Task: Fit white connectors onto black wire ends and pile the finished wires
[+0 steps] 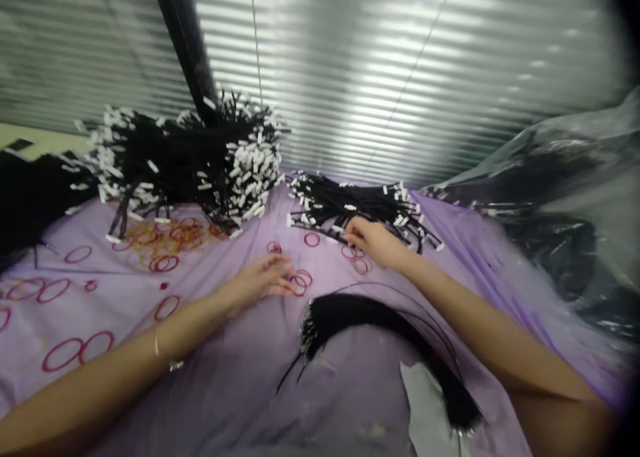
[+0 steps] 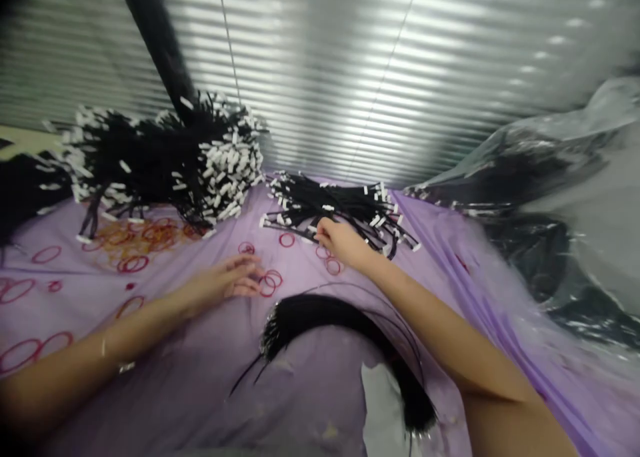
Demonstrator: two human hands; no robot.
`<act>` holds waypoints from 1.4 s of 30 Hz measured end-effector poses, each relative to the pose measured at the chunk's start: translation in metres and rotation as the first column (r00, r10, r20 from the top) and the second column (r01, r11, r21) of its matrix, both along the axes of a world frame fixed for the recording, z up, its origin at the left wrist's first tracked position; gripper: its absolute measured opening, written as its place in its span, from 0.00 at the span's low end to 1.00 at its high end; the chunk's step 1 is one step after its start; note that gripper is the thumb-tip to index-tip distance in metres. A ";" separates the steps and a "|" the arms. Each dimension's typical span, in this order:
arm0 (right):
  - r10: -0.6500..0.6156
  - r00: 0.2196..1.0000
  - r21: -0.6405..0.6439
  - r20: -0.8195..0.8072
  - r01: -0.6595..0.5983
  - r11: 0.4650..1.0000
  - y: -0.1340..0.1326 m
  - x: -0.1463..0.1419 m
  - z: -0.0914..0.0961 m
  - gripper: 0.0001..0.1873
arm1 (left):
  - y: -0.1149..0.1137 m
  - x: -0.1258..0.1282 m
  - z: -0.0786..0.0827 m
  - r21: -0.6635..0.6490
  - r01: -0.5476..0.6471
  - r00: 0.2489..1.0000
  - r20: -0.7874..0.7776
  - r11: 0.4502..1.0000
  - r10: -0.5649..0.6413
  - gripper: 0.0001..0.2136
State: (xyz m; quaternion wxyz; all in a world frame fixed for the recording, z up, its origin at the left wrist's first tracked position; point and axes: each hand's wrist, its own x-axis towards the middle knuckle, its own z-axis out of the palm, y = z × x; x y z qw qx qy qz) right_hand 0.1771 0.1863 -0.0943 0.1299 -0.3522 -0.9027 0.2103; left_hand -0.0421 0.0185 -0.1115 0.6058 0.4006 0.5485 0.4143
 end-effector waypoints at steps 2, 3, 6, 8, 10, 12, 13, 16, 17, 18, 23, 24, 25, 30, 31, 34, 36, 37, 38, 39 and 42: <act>0.022 0.998 -0.059 -0.052 -0.025 0.998 -0.010 0.013 0.012 0.07 | 0.005 0.001 0.001 -0.093 -0.063 0.984 0.159 0.994 0.077 0.08; 0.027 0.997 -0.082 -0.079 -0.034 0.996 -0.015 0.019 0.017 0.08 | 0.009 0.002 0.001 -0.130 -0.084 0.969 0.222 0.988 0.112 0.07; 0.070 0.988 -0.142 -0.141 -0.090 0.986 -0.025 0.037 0.030 0.11 | 0.016 0.006 0.004 -0.197 -0.146 0.918 0.339 0.969 0.207 0.05; 0.128 0.982 -0.110 -0.140 -0.143 0.984 -0.030 0.044 0.035 0.10 | 0.016 0.008 0.005 -0.217 -0.190 0.895 0.363 0.958 0.259 0.03; 0.149 0.982 0.070 -0.118 -0.141 0.988 -0.042 0.043 0.036 0.06 | 0.013 0.010 0.007 -0.232 -0.215 0.884 0.366 0.949 0.290 0.04; 0.169 0.979 0.262 -0.114 -0.135 0.956 -0.064 0.033 0.034 0.04 | 0.006 0.011 0.008 -0.243 -0.219 0.885 0.359 0.945 0.297 0.04; 0.210 0.970 0.297 -0.118 -0.168 0.940 -0.079 0.026 0.032 0.04 | 0.003 0.011 0.008 -0.243 -0.218 0.889 0.349 0.945 0.295 0.04; 0.518 0.852 0.058 -0.076 -0.515 0.855 -0.128 -0.002 0.019 0.07 | -0.009 0.011 0.005 -0.232 -0.215 0.907 0.314 0.949 0.282 0.05; 0.580 0.813 -0.004 -0.041 -0.581 0.814 -0.142 -0.010 0.013 0.08 | -0.011 0.011 0.003 -0.232 -0.211 0.910 0.307 0.949 0.277 0.04; 0.623 0.782 -0.039 0.008 -0.622 0.782 -0.152 -0.018 0.006 0.09 | -0.013 0.010 0.002 -0.239 -0.205 0.913 0.304 0.949 0.274 0.03; 0.651 0.745 -0.072 0.147 -0.648 0.758 -0.168 -0.033 -0.022 0.08 | -0.011 0.004 -0.006 -0.298 -0.134 0.935 0.277 0.945 0.220 0.06; 0.647 0.750 -0.081 0.137 -0.642 0.762 -0.167 -0.033 -0.023 0.08 | -0.010 0.003 -0.007 -0.300 -0.122 0.939 0.273 0.946 0.207 0.06; 0.641 0.757 -0.094 0.125 -0.635 0.767 -0.166 -0.032 -0.022 0.08 | -0.010 0.002 -0.008 -0.294 -0.113 0.943 0.268 0.949 0.196 0.06; 0.515 0.857 -0.239 0.009 -0.498 0.834 -0.160 -0.027 0.000 0.06 | -0.020 0.005 -0.007 -0.164 -0.143 0.963 0.205 0.976 0.176 0.05; 0.453 0.890 -0.311 -0.049 -0.444 0.840 -0.158 -0.026 0.004 0.06 | -0.025 0.006 -0.005 -0.103 -0.160 0.972 0.155 0.982 0.174 0.05; 0.196 0.952 -0.543 -0.235 -0.296 0.786 -0.150 -0.027 0.014 0.05 | -0.039 0.007 0.000 0.045 -0.180 0.984 0.004 0.983 0.180 0.06; 0.066 0.952 -0.619 -0.300 -0.247 0.746 -0.145 -0.029 0.017 0.05 | -0.049 0.007 0.003 0.028 -0.197 0.980 0.014 0.980 0.197 0.05; 0.019 0.951 -0.643 -0.310 -0.224 0.733 -0.143 -0.031 0.017 0.05 | -0.053 0.007 0.004 -0.009 -0.203 0.978 0.045 0.979 0.204 0.05; -0.024 0.950 -0.664 -0.311 -0.199 0.721 -0.142 -0.033 0.016 0.05 | -0.057 0.007 0.004 -0.048 -0.201 0.975 0.081 0.978 0.205 0.05; -0.058 0.950 -0.680 -0.307 -0.176 0.712 -0.142 -0.035 0.016 0.05 | -0.061 0.006 0.004 -0.086 -0.189 0.973 0.118 0.978 0.199 0.06; -0.089 0.959 -0.681 -0.268 -0.123 0.722 -0.143 -0.040 0.012 0.04 | -0.068 0.004 0.001 -0.183 -0.128 0.962 0.217 0.975 0.167 0.07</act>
